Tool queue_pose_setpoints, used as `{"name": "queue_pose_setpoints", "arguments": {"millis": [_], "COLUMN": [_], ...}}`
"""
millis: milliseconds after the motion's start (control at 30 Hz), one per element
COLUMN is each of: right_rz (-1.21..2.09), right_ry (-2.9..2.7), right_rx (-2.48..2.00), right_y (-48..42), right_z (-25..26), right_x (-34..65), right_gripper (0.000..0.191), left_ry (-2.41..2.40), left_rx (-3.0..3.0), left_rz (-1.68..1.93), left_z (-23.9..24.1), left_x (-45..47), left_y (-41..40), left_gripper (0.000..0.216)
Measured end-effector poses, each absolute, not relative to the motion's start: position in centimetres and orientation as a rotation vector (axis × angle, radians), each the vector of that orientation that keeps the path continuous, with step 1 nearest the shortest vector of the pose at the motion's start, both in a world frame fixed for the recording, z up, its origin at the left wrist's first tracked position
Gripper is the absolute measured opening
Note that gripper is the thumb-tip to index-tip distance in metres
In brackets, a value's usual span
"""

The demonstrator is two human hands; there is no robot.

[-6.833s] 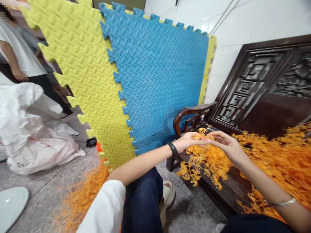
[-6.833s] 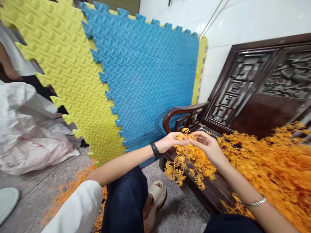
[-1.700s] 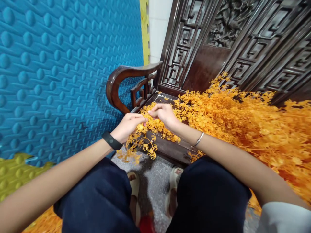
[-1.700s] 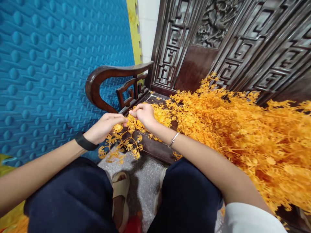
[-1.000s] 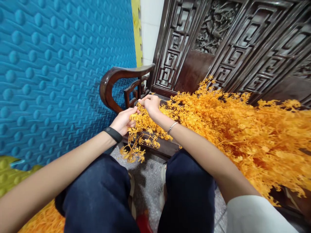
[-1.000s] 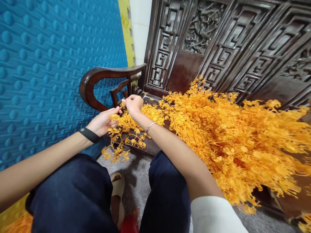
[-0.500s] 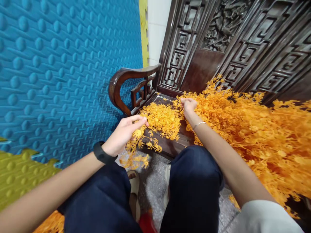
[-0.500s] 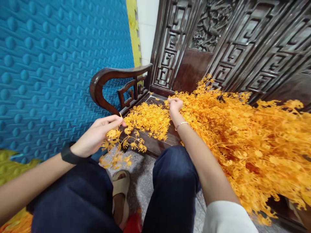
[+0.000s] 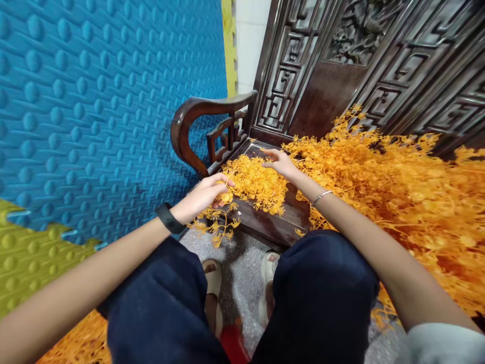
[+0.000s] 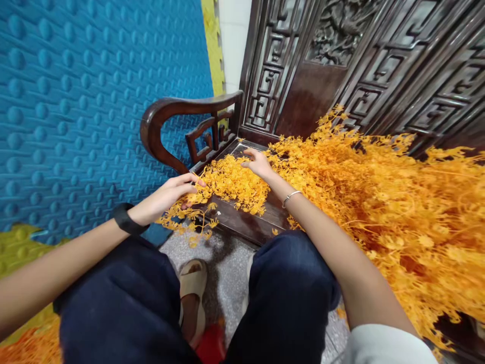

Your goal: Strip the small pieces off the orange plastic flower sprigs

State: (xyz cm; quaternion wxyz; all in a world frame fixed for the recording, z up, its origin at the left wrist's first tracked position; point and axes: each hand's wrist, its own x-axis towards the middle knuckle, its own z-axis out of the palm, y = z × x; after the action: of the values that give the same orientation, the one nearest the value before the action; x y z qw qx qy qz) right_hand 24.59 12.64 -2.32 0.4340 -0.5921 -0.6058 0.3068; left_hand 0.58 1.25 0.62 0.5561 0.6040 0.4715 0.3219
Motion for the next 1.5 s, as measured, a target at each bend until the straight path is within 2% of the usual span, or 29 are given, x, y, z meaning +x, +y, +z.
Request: {"name": "queue_pose_setpoints", "arguments": {"millis": [367, 533, 800, 933, 1033, 1300, 1500], "right_rz": [0.996, 1.110, 1.355, 1.281, 1.209, 1.429, 1.490], "right_ry": [-1.864, -1.908, -1.822, -1.777, -1.707, -1.543, -1.615], "right_rx": [-1.096, -1.022, -1.216, -1.149, -1.126, -1.095, -1.111], "right_y": [5.8, 3.1, 2.5, 2.4, 2.4, 2.3, 2.4], "right_z": [1.0, 2.1, 1.4, 1.4, 1.4, 1.4, 1.3], "right_x": [21.9, 21.2, 21.0, 20.8, 20.9, 21.1, 21.2], "right_gripper": [0.021, 0.027, 0.031, 0.026, 0.029, 0.035, 0.025], "left_ry": [0.923, 0.887, 0.880, 0.912, 0.907, 0.906, 0.966], "left_rx": [1.516, 1.503, 1.450, 1.429, 1.414, 1.572, 1.647], "left_rz": [0.684, 0.697, 0.809, 0.855, 0.859, 0.803, 0.895], "left_z": [0.0, 0.1, 0.6, 0.7, 0.5, 0.4, 0.6], "left_x": [1.1, 1.7, 2.4, 2.7, 2.7, 2.5, 2.4], "left_y": [2.3, 2.3, 1.9, 1.7, 1.9, 2.1, 2.2], "left_gripper": [0.017, 0.019, 0.014, 0.022, 0.018, 0.025, 0.022]}}
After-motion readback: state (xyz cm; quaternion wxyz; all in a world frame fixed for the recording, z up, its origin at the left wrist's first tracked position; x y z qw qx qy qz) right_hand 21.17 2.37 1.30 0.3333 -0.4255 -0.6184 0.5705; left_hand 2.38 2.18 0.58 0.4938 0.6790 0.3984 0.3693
